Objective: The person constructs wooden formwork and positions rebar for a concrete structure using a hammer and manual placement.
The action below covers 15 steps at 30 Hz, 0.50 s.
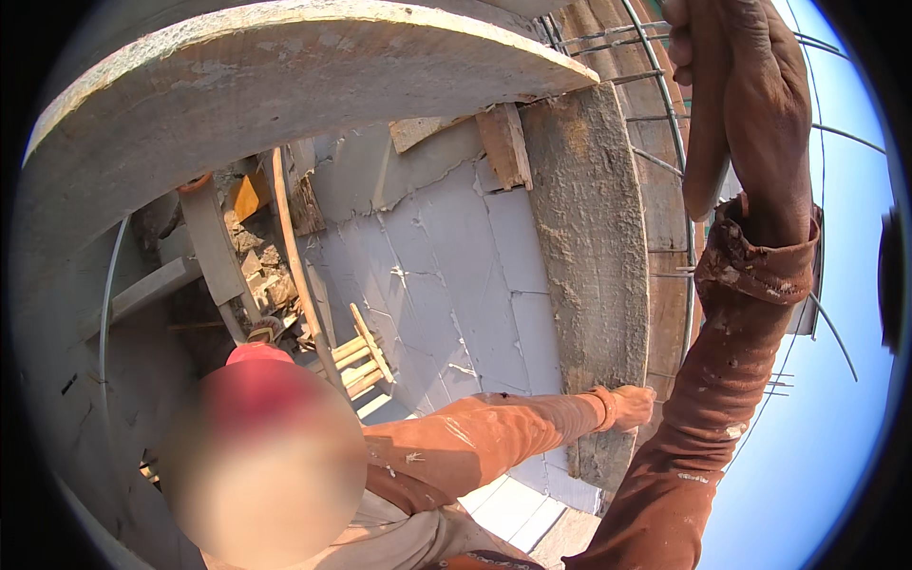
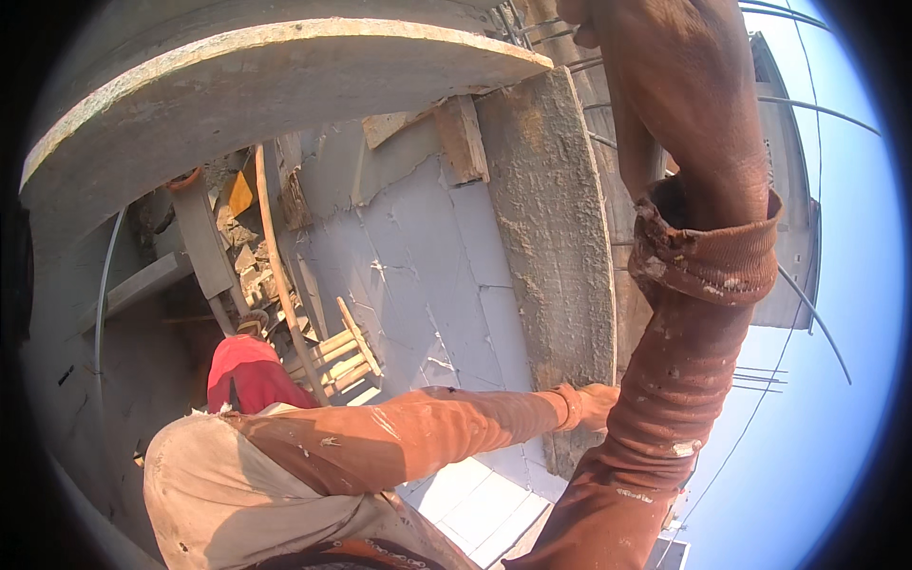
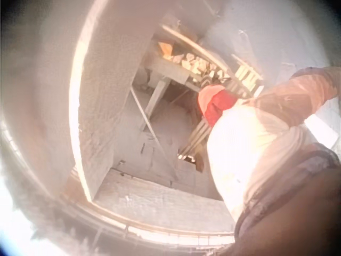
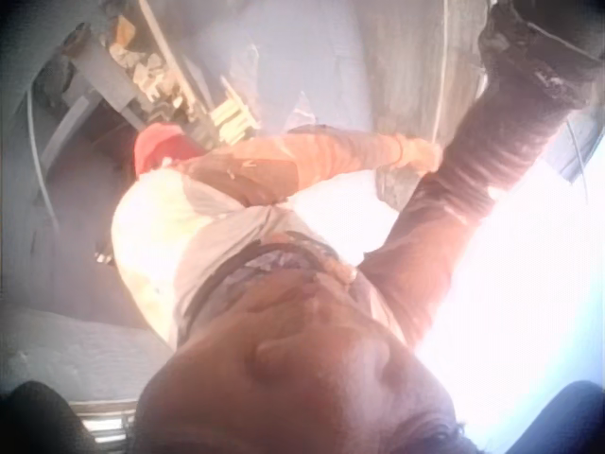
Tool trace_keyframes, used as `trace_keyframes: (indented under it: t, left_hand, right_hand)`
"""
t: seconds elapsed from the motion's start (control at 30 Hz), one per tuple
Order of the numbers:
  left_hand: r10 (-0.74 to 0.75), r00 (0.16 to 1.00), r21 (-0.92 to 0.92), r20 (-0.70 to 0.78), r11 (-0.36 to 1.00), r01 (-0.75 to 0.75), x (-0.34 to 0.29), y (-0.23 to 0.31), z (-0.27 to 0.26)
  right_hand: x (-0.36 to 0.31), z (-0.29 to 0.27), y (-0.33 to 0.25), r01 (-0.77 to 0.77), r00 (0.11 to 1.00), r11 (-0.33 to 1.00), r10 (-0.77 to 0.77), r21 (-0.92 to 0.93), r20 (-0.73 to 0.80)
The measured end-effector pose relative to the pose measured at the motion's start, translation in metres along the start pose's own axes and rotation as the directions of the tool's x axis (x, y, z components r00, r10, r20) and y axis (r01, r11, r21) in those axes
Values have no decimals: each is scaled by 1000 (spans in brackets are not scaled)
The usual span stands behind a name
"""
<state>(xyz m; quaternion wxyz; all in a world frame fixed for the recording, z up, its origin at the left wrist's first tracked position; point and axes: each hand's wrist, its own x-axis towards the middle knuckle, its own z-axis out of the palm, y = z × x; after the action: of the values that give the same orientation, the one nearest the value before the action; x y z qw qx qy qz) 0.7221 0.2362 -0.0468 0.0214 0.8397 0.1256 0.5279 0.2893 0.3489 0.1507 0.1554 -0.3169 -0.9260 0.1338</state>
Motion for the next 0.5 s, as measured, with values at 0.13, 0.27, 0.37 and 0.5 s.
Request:
trace_keyframes:
  t: [0.13,0.27,0.37,0.5]
  left_hand:
    - [-21,998,9,52,1000,20,-2,6,4]
    - [-26,996,2,91,1000,26,-11,10,2]
    - [-33,994,-9,103,999,34,-16,10,0]
    - [-31,993,-26,114,999,34,-17,11,-2]
  right_hand:
    - [-69,4,63,-190,937,868,301,460,-180]
    - [-94,30,99,-336,790,801,526,495,-316]
    - [-99,40,110,-462,793,769,582,442,-182]
    - [-99,41,110,-379,805,820,521,429,-284]
